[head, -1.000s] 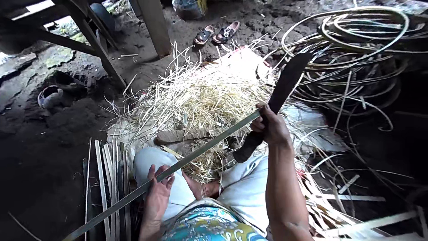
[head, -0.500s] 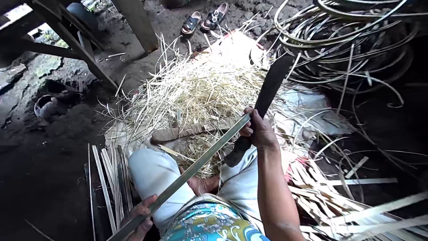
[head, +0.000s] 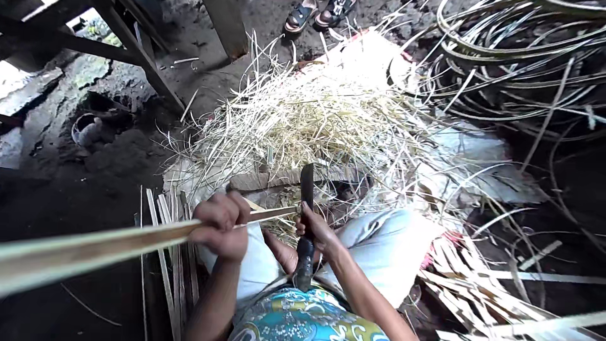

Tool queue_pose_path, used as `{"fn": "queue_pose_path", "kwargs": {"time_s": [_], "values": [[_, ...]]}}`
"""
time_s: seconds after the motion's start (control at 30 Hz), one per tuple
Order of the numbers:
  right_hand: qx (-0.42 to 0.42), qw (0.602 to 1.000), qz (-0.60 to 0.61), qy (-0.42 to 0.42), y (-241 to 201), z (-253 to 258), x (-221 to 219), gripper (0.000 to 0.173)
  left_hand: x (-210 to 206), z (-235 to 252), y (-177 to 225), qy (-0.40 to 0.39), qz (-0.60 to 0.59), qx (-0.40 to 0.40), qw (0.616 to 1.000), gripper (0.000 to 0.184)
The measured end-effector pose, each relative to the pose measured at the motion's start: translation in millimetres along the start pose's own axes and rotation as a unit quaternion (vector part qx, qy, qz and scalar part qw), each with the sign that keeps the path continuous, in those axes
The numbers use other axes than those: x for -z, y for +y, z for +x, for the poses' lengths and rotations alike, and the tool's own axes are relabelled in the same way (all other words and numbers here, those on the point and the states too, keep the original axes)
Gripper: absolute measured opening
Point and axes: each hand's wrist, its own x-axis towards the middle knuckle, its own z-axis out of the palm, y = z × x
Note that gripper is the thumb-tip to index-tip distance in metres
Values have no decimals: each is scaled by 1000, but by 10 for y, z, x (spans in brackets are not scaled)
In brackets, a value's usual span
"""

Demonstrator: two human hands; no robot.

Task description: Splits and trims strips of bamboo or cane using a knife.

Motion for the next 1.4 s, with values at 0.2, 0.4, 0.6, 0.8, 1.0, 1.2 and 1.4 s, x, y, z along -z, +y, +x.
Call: {"fn": "queue_pose_path", "kwargs": {"time_s": [0.2,0.4,0.6,0.8,1.0,1.2,1.4], "values": [[37,998,-48,12,390,-463,149,34,-160,459,-643,53,-26,62,996,46],[118,938,-314,91,113,-189,241,61,-161,581,-1255,98,1,37,994,51],[103,824,-534,161,-103,348,180,46,-140,543,-1484,113,-8,19,993,51],[56,787,-590,171,-15,618,122,38,-64,405,-1668,98,29,41,994,49],[293,764,-545,184,-12,530,-163,34,-328,344,-1648,60,23,32,997,46],[166,820,-520,173,49,744,-74,37,-247,299,-1604,40,69,40,996,48],[271,794,-518,168,67,637,-78,35,-301,157,-1504,-21,45,27,998,44]]}}
